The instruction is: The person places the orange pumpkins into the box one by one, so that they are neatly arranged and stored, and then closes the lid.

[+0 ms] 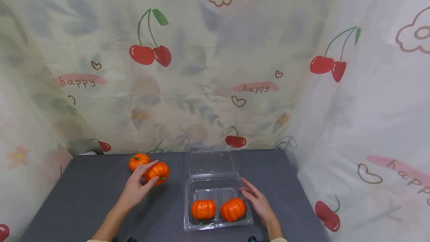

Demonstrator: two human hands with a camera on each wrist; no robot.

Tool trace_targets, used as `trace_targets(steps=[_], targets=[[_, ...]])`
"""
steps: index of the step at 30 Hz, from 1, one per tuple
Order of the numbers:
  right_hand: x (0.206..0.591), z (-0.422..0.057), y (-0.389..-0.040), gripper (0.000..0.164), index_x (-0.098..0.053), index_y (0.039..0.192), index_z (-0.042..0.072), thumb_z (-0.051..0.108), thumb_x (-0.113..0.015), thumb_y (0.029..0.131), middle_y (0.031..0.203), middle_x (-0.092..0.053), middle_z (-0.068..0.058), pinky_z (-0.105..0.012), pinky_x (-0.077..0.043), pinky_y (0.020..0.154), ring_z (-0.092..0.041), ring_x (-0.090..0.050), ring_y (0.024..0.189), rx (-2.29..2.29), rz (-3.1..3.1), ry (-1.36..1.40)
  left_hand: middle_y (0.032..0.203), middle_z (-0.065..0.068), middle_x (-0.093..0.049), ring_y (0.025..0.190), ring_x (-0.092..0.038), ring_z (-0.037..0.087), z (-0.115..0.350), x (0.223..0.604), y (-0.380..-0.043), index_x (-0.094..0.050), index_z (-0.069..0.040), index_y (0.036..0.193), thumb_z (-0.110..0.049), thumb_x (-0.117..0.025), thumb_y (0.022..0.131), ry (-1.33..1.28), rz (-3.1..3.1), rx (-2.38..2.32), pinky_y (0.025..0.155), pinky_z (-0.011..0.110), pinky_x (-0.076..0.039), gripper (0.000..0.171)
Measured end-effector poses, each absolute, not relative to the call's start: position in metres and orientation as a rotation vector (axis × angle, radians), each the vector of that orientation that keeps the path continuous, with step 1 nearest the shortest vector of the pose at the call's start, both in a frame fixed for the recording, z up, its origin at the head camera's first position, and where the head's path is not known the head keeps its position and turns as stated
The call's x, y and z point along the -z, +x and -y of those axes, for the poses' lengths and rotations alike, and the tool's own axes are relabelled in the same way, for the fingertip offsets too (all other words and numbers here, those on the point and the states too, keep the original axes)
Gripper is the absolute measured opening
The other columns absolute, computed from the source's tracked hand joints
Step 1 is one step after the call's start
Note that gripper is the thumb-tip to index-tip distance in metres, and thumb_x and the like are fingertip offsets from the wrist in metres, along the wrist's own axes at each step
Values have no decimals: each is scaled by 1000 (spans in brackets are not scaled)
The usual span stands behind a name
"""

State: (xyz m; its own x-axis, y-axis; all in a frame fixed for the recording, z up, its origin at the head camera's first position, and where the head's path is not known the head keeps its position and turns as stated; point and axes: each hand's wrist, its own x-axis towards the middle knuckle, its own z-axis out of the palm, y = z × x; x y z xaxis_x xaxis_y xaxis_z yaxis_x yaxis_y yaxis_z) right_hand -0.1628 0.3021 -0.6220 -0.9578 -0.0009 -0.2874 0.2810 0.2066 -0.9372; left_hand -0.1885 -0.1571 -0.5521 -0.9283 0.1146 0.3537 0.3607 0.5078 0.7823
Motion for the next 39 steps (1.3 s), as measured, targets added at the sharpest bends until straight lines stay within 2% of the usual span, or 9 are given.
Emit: trace_targets(steps=[6, 12, 15, 23, 28, 36, 39], targets=[[621, -303, -161, 55, -47, 152, 35, 42, -61, 100, 139, -66, -5, -55, -35, 119, -27, -52, 138, 1816, -2268, 256, 138, 2, -60, 111, -61, 20, 141, 545, -190, -53, -30, 144, -27, -79, 90, -371, 2475, 1560, 83, 26, -59, 60], [620, -302, -160, 56, -48, 151, 35, 43, -63, 98, 139, -66, -6, -55, -34, 119, -28, -51, 139, 1845, -2243, 239, 135, 7, -62, 111, -62, 24, 124, 539, -192, -58, -18, 138, -22, -82, 87, -375, 2402, 1617, 86, 31, -60, 57], [619, -302, -161, 55, -50, 150, 36, 44, -64, 97, 138, -66, -7, -57, -34, 119, -28, -52, 139, 1857, -2242, 249, 133, 7, -63, 112, -62, 22, 113, 539, -194, -58, -17, 138, -22, -81, 88, -438, 2378, 1571, 87, 32, -60, 56], [619, -301, -161, 56, -48, 151, 35, 44, -63, 98, 140, -65, -8, -57, -34, 119, -28, -53, 138, 1856, -2241, 238, 129, -1, -66, 110, -61, 17, 88, 538, -193, -62, -25, 136, -23, -85, 84, -482, 2395, 1471, 94, 36, -58, 56], [618, -301, -161, 55, -49, 151, 35, 43, -63, 98, 139, -66, -7, -56, -33, 120, -27, -53, 138, 1868, -2231, 226, 131, 1, -65, 112, -64, 21, 73, 541, -191, -60, -24, 135, -22, -85, 84, -531, 2399, 1548, 95, 45, -58, 57], [621, -302, -161, 57, -48, 152, 34, 44, -63, 98, 140, -65, -8, -57, -33, 120, -28, -52, 138, 1845, -2252, 228, 124, -1, -62, 113, -64, 20, 50, 553, -187, -60, -25, 132, -20, -86, 83, -614, 2383, 1644, 92, 37, -60, 55], [623, -303, -161, 57, -48, 152, 34, 44, -62, 98, 140, -65, -7, -56, -34, 120, -28, -52, 138, 1840, -2255, 229, 122, -4, -62, 113, -64, 19, 44, 557, -184, -61, -27, 130, -20, -86, 83, -589, 2415, 1680, 94, 38, -60, 54]])
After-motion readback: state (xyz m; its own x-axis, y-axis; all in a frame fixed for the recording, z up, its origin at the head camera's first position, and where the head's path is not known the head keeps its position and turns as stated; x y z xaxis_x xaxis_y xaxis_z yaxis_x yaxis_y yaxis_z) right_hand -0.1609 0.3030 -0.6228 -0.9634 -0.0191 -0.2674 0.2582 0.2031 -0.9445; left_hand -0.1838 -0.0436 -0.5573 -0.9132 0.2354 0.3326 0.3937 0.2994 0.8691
